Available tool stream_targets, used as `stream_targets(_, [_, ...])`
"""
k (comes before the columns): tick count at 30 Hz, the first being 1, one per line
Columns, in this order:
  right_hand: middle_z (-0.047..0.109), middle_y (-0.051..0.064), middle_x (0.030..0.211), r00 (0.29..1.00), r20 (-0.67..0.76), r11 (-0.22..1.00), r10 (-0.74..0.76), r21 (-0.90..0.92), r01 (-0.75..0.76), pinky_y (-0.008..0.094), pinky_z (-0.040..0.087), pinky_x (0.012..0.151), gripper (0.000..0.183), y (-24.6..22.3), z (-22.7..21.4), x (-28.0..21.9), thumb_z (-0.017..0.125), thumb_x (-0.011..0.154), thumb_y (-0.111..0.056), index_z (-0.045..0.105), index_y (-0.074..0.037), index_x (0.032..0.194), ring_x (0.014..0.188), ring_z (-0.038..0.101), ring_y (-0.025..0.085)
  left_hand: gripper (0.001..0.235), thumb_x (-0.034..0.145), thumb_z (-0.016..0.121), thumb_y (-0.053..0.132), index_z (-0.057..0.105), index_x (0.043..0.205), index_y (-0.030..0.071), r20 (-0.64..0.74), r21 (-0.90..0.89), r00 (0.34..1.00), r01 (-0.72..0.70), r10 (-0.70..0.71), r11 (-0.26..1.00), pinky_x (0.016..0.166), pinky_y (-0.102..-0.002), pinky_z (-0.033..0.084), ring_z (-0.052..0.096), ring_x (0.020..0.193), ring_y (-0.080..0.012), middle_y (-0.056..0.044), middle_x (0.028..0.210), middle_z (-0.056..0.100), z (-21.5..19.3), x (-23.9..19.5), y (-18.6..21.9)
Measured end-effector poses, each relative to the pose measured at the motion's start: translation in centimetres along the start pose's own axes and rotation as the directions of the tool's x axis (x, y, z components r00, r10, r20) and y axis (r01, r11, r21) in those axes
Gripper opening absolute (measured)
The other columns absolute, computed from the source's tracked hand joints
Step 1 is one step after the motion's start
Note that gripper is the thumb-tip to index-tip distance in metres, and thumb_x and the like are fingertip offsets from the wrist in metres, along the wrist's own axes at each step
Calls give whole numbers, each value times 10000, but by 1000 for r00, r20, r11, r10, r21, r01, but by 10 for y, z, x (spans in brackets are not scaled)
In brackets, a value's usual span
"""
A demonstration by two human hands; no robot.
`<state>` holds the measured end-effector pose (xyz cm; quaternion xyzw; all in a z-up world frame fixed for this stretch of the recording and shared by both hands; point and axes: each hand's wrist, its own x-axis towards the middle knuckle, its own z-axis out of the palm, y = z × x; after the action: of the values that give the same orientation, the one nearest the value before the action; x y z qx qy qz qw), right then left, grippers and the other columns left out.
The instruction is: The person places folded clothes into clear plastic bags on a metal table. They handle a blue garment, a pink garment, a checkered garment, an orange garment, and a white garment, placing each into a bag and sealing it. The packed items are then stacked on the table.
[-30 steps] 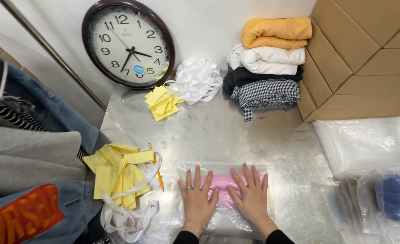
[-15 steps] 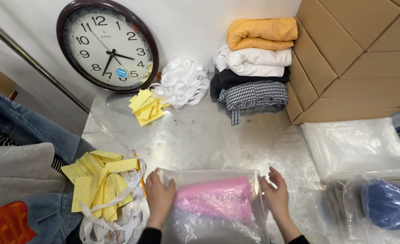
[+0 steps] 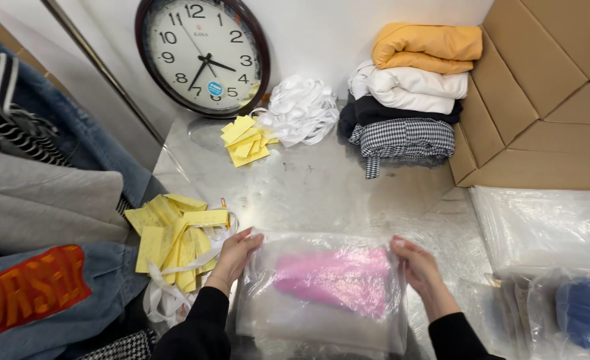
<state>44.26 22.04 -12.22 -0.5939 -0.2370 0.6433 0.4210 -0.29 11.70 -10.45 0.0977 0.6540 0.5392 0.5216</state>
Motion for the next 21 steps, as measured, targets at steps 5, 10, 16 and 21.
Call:
stream_targets(5, [732, 150, 1010, 911, 111, 914, -397, -40, 403, 341, 572, 889, 488, -101, 44, -78, 754, 878, 70, 667, 3, 1353, 936, 717, 214, 528, 856, 839, 25, 698, 1365, 25, 163, 25, 914, -381, 372, 924, 828, -209, 549, 651, 820, -78, 26, 849, 613, -8, -58, 90])
stream_targets(10, [717, 140, 992, 848, 185, 859, -496, -37, 511, 291, 593, 1021, 425, -150, 41, -124, 691, 869, 141, 682, 1, 1270, 975, 712, 213, 366, 850, 834, 17, 823, 1212, 65, 244, 96, 822, -548, 514, 831, 718, -161, 464, 449, 673, -23, 78, 698, 472, -17, -124, 139])
stream_targets(16, [909, 208, 1090, 942, 246, 735, -228, -591, 332, 426, 652, 969, 232, -11, -28, -95, 814, 815, 70, 887, 54, 1035, 1035, 828, 323, 44, 855, 839, 215, 849, 888, 243, 421, 714, 867, -499, 268, 491, 1085, -374, 458, 709, 1023, -135, 68, 930, 842, -58, -162, 56])
stream_targets(21, [873, -6, 922, 873, 441, 583, -206, -661, 472, 207, 483, 567, 194, 141, -150, -50, 1018, 648, -5, 1054, -118, 802, 614, 674, 88, 173, 773, 831, 101, 793, 793, 268, 650, 708, 678, -704, 344, 48, 748, -436, 525, 675, 862, -232, 85, 830, 739, -110, -131, -86])
